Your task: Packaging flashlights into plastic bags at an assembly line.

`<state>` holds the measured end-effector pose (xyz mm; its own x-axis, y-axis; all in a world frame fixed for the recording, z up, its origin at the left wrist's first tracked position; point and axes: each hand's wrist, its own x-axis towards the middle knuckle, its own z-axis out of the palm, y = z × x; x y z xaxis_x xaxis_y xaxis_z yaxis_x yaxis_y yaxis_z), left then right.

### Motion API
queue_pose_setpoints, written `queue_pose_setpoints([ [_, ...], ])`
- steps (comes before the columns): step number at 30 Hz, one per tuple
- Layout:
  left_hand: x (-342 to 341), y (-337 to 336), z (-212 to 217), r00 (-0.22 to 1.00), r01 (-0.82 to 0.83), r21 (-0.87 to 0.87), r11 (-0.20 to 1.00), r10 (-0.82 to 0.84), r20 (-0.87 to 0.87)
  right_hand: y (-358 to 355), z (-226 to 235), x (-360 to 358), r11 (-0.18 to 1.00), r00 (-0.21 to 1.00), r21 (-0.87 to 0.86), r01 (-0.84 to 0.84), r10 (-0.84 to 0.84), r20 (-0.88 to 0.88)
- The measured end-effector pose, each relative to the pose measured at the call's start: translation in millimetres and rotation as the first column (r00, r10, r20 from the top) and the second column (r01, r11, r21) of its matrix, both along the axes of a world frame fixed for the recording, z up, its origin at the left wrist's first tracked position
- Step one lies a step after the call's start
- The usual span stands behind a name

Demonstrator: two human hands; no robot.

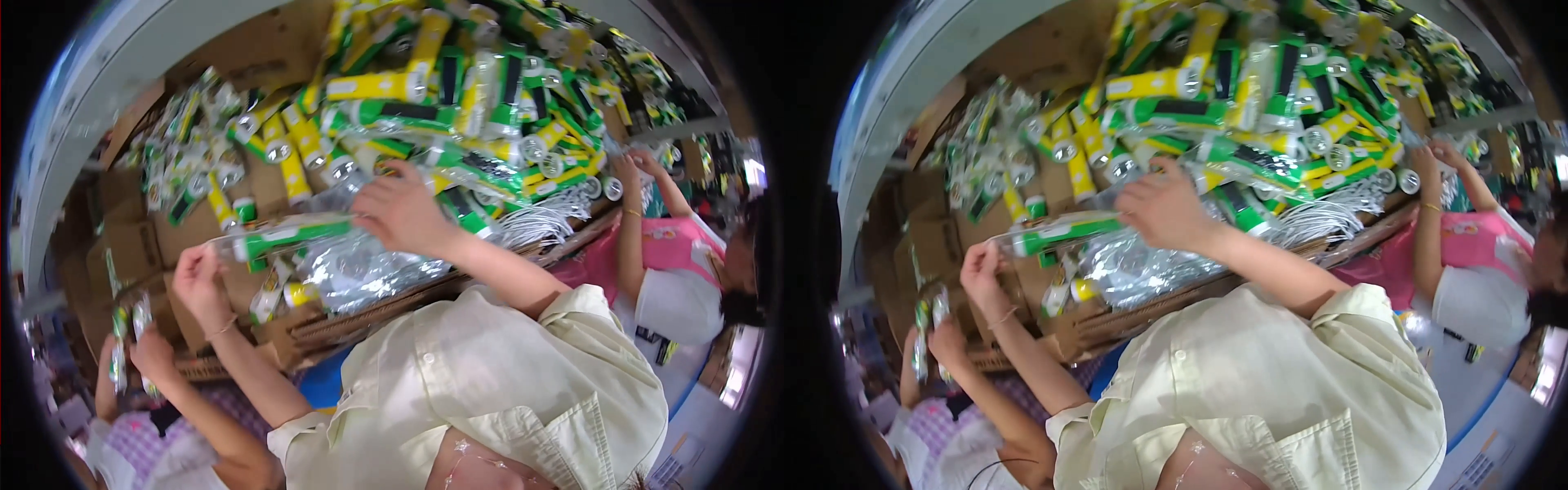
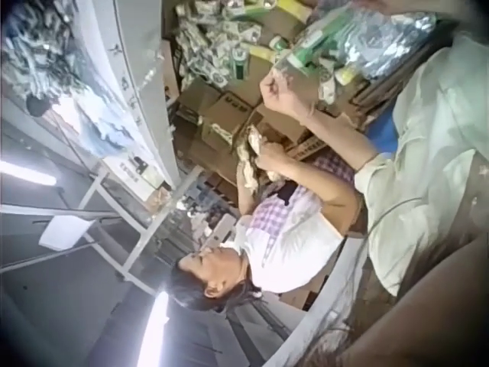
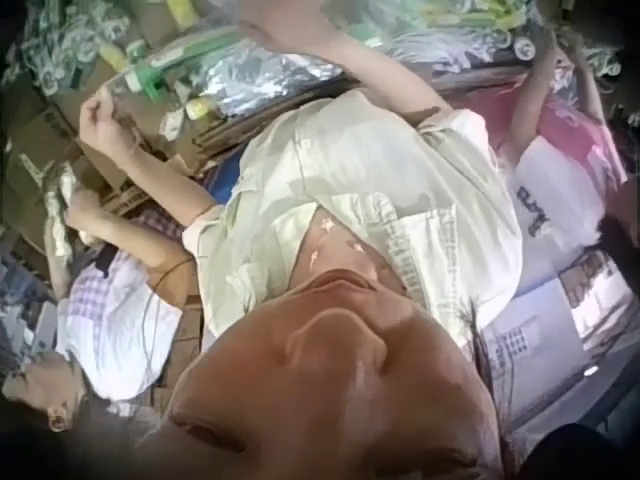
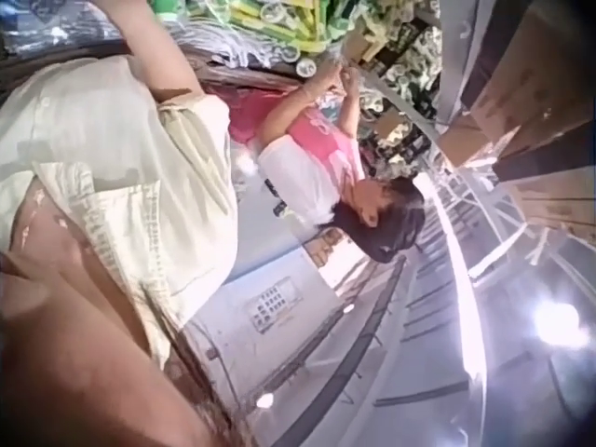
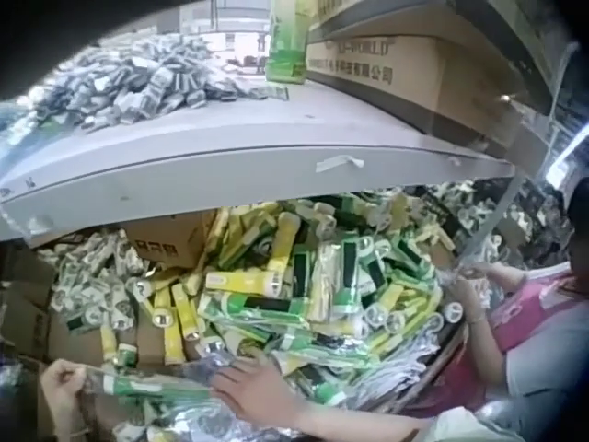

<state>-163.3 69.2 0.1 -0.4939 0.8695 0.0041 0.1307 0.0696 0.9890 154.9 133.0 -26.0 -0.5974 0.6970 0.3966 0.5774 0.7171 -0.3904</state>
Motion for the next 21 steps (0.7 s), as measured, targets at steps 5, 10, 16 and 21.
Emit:
queue_pose_setpoints([
  [5, -64, 59, -23, 0.996, -0.056, 0.075, 0.996, 0.061, -0.059, 9, 14, -7, 0.996, 0.989, -0.046, 0.072, -0.077, -0.128],
  [10, -188, 68, -30, 0.910, -0.173, -0.031, 0.985, 0.148, -0.387, 19, 24, 68, 0.942, 0.894, -0.127, 0.312, -0.336, -0.296],
  [16, -142, 98, -47, 0.626, -0.243, 0.043, 0.969, 0.190, -0.757, 78, 1, 175, 0.436, 0.426, -0.230, 0.870, -0.900, -0.095],
  [21, 147, 127, -62, 0.768, 0.593, -0.357, 0.722, -0.373, 0.521, 93, 8, 171, 0.322, 0.391, -0.415, 0.851, -0.916, 0.091],
])
